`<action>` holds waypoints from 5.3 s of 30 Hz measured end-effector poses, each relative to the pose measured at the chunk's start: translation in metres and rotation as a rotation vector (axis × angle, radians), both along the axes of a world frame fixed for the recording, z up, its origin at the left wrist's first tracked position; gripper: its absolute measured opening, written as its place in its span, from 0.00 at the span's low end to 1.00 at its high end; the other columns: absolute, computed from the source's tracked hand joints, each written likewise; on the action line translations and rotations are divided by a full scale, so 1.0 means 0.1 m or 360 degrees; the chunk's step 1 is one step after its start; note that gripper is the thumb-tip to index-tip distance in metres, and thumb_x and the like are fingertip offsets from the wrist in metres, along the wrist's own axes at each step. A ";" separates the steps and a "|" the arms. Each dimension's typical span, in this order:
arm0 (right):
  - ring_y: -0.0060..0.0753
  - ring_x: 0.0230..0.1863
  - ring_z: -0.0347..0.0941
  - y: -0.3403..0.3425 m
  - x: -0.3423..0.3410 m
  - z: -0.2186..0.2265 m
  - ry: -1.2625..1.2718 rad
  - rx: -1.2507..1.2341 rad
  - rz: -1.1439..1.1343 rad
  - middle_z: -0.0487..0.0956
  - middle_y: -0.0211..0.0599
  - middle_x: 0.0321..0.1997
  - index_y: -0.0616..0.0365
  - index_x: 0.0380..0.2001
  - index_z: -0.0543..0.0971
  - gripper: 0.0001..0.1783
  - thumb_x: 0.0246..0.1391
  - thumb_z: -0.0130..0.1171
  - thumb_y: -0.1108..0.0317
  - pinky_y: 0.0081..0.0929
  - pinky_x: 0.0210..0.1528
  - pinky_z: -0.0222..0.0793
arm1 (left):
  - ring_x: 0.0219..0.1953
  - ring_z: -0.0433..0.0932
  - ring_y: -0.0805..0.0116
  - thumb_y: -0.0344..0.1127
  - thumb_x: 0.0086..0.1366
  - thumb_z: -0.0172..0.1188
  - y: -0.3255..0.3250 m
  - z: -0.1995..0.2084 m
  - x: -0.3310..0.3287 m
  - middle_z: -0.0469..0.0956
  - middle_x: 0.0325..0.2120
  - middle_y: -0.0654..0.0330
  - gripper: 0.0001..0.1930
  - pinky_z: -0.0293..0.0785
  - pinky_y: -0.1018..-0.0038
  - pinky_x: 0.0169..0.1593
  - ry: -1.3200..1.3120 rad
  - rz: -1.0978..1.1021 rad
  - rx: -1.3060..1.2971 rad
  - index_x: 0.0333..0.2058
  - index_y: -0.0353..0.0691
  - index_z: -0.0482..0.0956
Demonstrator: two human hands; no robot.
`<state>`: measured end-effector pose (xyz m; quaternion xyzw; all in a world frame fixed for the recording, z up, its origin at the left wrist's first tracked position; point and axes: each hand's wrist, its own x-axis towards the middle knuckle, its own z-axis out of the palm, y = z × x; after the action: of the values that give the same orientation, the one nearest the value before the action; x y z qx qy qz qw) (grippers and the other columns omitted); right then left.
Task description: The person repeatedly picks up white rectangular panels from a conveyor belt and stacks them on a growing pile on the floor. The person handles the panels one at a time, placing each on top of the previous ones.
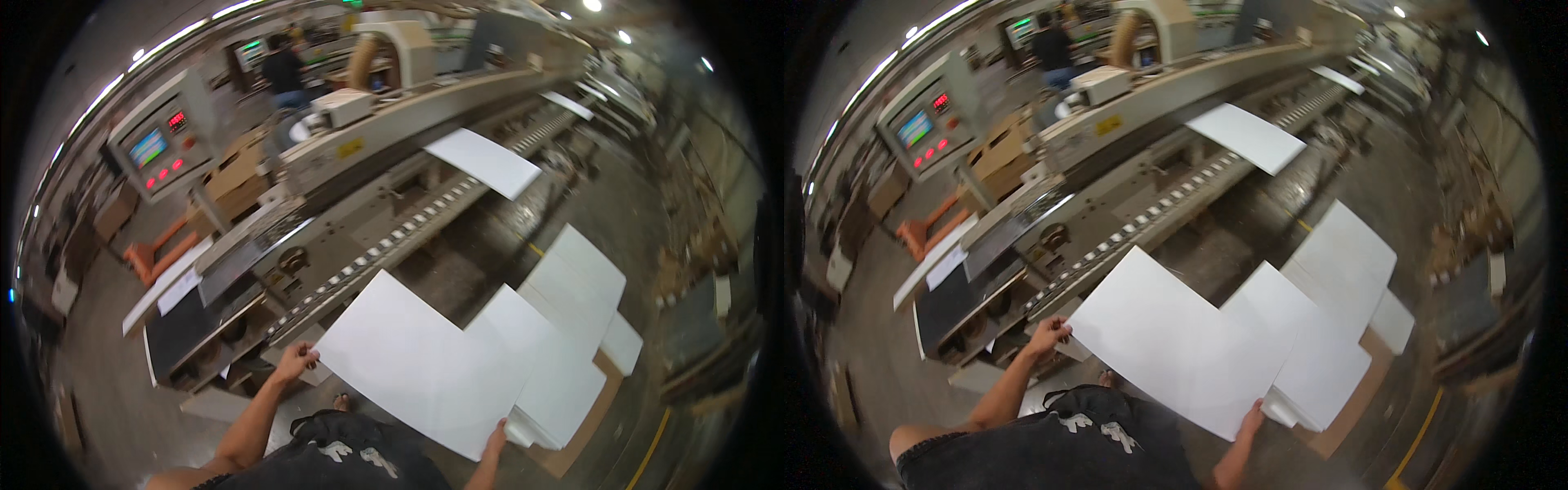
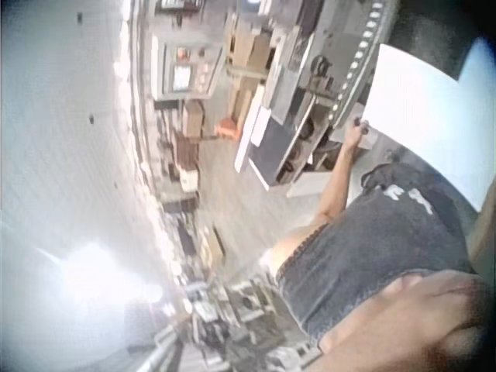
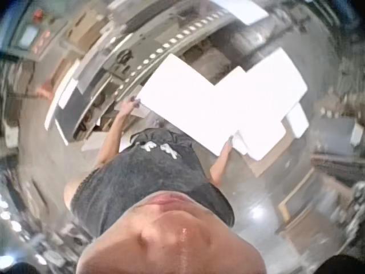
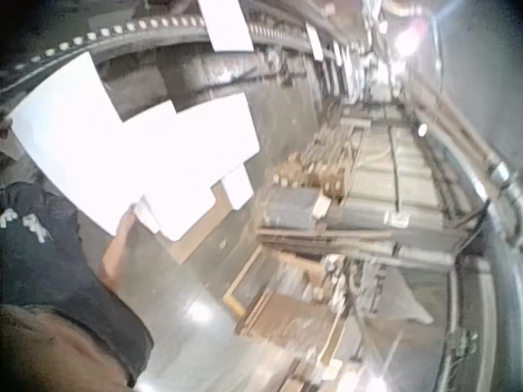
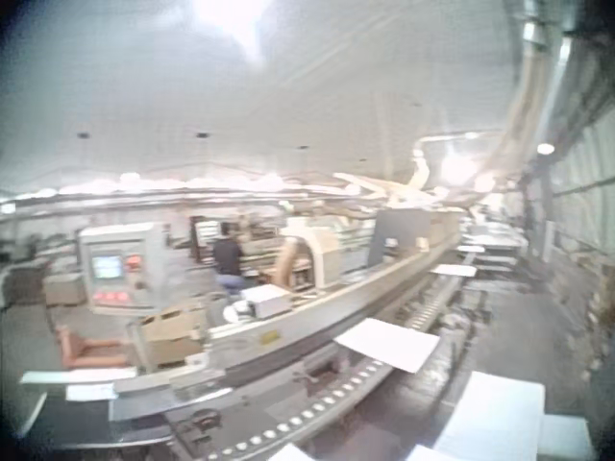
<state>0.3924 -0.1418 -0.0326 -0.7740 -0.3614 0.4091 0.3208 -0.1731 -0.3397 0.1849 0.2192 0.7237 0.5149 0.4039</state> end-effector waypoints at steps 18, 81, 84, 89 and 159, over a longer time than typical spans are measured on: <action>0.44 0.49 0.77 -1.88 -3.73 1.78 0.0458 0.0129 0.0481 0.78 0.51 0.53 0.74 0.55 0.72 0.29 0.71 0.43 0.53 0.37 0.51 0.73 | 0.36 0.79 0.66 0.41 0.68 0.61 -1.68 -0.65 -2.22 0.82 0.35 0.55 0.18 0.74 0.70 0.41 0.0224 0.1218 0.0336 0.45 0.27 0.78; 0.45 0.39 0.78 -1.41 -2.55 0.81 -0.1664 0.0560 0.1093 0.81 0.43 0.40 0.58 0.51 0.76 0.20 0.60 0.59 0.58 0.39 0.41 0.76 | 0.59 0.63 0.43 0.35 0.63 0.63 3.75 -0.15 -2.32 0.60 0.54 0.33 0.40 0.66 0.52 0.62 0.0326 0.1370 -0.0125 0.63 0.29 0.46; 0.51 0.47 0.76 -2.15 -2.33 0.84 -0.1069 -0.0225 0.0949 0.80 0.45 0.45 0.58 0.50 0.79 0.18 0.58 0.61 0.65 0.44 0.50 0.73 | 0.58 0.63 0.46 0.32 0.64 0.60 3.63 0.12 -1.76 0.59 0.53 0.36 0.31 0.68 0.55 0.57 0.1091 0.0916 0.0118 0.61 0.27 0.56; 0.48 0.40 0.79 -3.42 -2.03 0.39 0.0052 -0.1409 -0.0377 0.80 0.47 0.46 0.58 0.56 0.74 0.22 0.65 0.53 0.56 0.45 0.38 0.75 | 0.48 0.76 0.60 0.25 0.67 0.55 3.23 0.26 -0.22 0.72 0.50 0.50 0.16 0.74 0.66 0.52 0.0563 -0.0202 0.0840 0.54 0.35 0.73; 0.48 0.53 0.76 -2.54 -3.79 2.06 0.0719 -0.0087 0.0859 0.74 0.57 0.58 0.74 0.60 0.66 0.25 0.66 0.49 0.66 0.40 0.54 0.73 | 0.32 0.78 0.71 0.30 0.67 0.57 -1.90 -0.16 -1.66 0.76 0.33 0.60 0.18 0.81 0.71 0.27 -0.0148 0.1054 0.0301 0.54 0.33 0.71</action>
<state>0.0130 -0.3955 0.1738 -0.5487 -0.4618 0.6497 0.2521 -0.3391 -0.5300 0.1692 -0.0149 0.6854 0.6923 0.2253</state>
